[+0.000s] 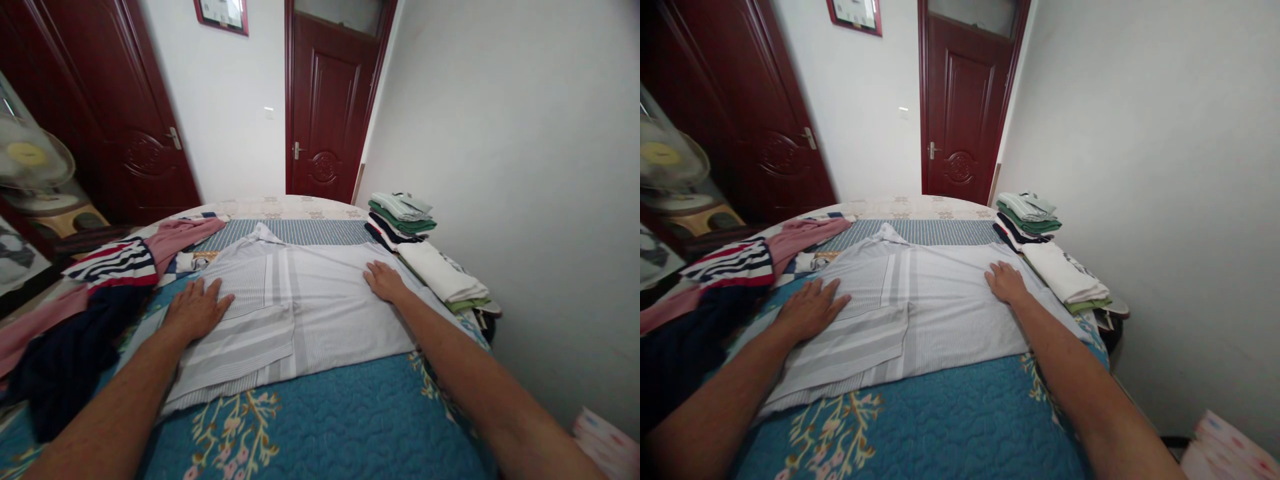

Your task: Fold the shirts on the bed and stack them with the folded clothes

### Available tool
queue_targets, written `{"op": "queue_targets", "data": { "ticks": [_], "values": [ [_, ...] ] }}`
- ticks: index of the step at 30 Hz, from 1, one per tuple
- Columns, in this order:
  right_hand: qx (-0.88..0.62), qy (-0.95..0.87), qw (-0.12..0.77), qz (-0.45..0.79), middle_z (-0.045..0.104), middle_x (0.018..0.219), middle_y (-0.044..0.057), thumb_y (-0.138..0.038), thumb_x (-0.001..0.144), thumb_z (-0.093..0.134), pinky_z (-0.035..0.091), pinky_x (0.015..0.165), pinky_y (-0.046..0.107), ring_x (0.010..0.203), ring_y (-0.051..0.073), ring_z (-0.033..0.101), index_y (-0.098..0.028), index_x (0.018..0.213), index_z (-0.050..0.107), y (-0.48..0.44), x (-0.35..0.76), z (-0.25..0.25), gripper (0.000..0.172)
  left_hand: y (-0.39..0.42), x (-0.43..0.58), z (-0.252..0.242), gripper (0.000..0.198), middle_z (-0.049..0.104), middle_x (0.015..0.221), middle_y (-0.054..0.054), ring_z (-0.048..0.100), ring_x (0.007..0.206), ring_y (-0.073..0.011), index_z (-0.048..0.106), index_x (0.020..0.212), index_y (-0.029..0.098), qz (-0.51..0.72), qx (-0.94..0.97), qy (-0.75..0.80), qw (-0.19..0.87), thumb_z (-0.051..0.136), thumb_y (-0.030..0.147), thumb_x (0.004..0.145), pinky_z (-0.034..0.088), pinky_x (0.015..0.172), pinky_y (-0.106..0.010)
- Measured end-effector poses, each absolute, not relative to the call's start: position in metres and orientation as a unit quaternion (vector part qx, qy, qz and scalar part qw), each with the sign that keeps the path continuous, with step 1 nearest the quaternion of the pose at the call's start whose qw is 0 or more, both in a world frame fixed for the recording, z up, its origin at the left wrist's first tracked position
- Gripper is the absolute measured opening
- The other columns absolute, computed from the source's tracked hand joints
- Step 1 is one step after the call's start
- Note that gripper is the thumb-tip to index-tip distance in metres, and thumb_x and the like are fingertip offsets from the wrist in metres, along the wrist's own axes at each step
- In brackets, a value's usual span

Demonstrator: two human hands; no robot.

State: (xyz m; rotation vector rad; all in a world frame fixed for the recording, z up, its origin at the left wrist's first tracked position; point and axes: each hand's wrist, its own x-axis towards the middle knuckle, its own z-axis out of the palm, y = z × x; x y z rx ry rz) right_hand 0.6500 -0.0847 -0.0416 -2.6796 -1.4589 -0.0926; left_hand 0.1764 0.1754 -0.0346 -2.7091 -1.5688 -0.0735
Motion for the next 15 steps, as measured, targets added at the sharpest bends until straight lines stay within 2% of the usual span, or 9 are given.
{"op": "queue_targets", "data": {
  "ticks": [6, 11, 13, 15],
  "values": [
    [-0.893, -0.444, 0.046, -0.055, 0.039, 0.173, 0.016, -0.056, 0.113, 0.029, 0.026, 0.128, 0.053, 0.160, 0.032, 0.034, -0.019, 0.163, 0.046, -0.047, 0.689, -0.043, 0.065, 0.182, 0.172, -0.042, 0.090, 0.039, 0.169, -0.027, 0.033, 0.158, -0.0506, 0.042, 0.167, 0.013, -0.021, -0.870, -0.492, 0.023, 0.031, 0.069, 0.097, 0.028, 0.123, -0.061],
    [-0.894, -0.434, 0.049, -0.101, 0.047, 0.166, 0.021, -0.052, 0.112, 0.031, 0.030, 0.126, 0.049, 0.154, 0.034, 0.041, -0.009, 0.156, 0.053, -0.020, 0.710, -0.046, 0.065, 0.187, 0.169, -0.050, 0.091, 0.038, 0.170, -0.027, 0.031, 0.159, -0.0515, 0.041, 0.168, 0.013, -0.031, -0.871, -0.490, 0.018, 0.031, 0.070, 0.097, 0.026, 0.125, -0.062],
    [-0.890, -0.435, 0.045, -0.130, 0.056, 0.157, 0.024, -0.046, 0.111, 0.033, 0.035, 0.123, 0.045, 0.147, 0.033, 0.049, -0.006, 0.145, 0.062, -0.013, 0.715, -0.047, 0.059, 0.184, 0.169, -0.048, 0.091, 0.039, 0.170, -0.026, 0.031, 0.159, -0.0511, 0.041, 0.168, 0.013, -0.029, -0.868, -0.495, 0.016, 0.033, 0.070, 0.097, 0.026, 0.125, -0.062],
    [-0.882, -0.444, 0.046, -0.152, 0.064, 0.146, 0.025, -0.032, 0.110, 0.034, 0.037, 0.121, 0.041, 0.139, 0.031, 0.056, -0.004, 0.137, 0.067, -0.008, 0.720, -0.047, 0.051, 0.178, 0.170, -0.043, 0.089, 0.038, 0.171, -0.025, 0.032, 0.159, -0.0501, 0.041, 0.168, 0.014, -0.020, -0.865, -0.501, 0.021, 0.033, 0.068, 0.098, 0.027, 0.125, -0.061]
  ]
}}
